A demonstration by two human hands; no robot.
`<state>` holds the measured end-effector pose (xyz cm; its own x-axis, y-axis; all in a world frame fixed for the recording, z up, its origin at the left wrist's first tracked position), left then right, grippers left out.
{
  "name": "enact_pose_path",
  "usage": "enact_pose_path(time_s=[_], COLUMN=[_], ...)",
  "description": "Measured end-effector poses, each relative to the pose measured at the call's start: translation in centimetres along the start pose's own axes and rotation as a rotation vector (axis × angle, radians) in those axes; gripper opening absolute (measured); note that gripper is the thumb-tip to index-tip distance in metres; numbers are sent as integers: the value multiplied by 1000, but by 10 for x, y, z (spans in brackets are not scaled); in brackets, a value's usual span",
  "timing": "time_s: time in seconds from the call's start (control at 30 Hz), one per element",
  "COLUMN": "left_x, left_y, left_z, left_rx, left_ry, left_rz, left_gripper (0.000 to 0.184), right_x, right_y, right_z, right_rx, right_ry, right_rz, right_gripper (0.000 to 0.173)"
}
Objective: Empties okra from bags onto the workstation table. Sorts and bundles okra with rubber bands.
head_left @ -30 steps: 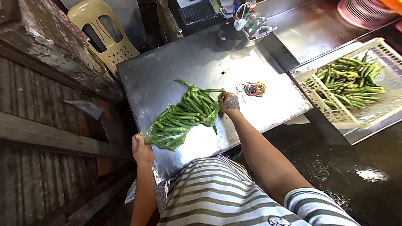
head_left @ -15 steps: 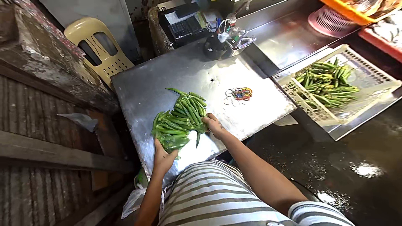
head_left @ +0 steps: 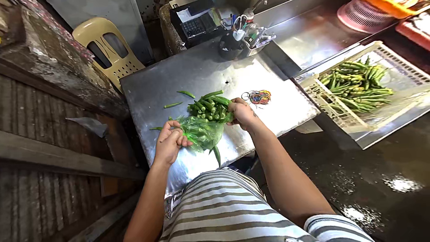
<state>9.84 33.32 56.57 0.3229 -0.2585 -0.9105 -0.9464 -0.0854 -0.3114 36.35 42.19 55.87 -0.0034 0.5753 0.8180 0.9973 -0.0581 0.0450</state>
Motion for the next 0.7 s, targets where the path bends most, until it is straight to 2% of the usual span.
enact_pose_path(time_s=[0.13, 0.23, 0.3, 0.4, 0.47, 0.53, 0.57, 0.6, 0.63, 0.7], left_x=[22, 74, 93, 100, 93, 83, 78, 75, 74, 73], left_y=[32, 67, 74, 64, 56, 46, 37, 29, 22, 14], left_z=[11, 22, 20, 7, 3, -1, -2, -2, -1, 4], left_rx=[-204, -497, -512, -389, -336, -309, -297, -286, -276, -273], left_ry=[10, 184, 246, 195, 46, -142, -219, -272, -301, -356], left_rz=[-178, -194, -92, 142, 351, 693, 861, 996, 1095, 1171], left_gripper=[17, 12, 14, 24, 43, 79, 89, 88, 77, 39], right_x=[22, 19, 17, 19, 21, 20, 19, 17, 15, 14], right_y=[-2, -12, -25, -43, -52, -57, -59, -59, -59, -54], right_z=[12, 26, 32, 37, 41, 42, 43, 44, 44, 40], right_rx=[-51, -49, -18, 34, 88, 131, 147, 157, 158, 125], right_ry=[45, 112, 159, 204, 222, 241, 244, 239, 230, 210], right_rz=[143, 292, 362, 362, 318, 260, 247, 242, 242, 250], right_gripper=[31, 34, 36, 46, 60, 68, 69, 69, 68, 59])
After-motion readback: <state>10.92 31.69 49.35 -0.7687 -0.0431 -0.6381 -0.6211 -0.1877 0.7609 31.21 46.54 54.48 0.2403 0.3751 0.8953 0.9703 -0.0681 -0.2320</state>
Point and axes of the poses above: each hand's wrist, its own z-axis towards the middle knuckle, its own y-axis out of the back of the hand, x = y × z, the point moved 5 cm from there along z, towards the middle knuckle, and after that the axes turned 8 degrees about z, right-handed, at the moved point
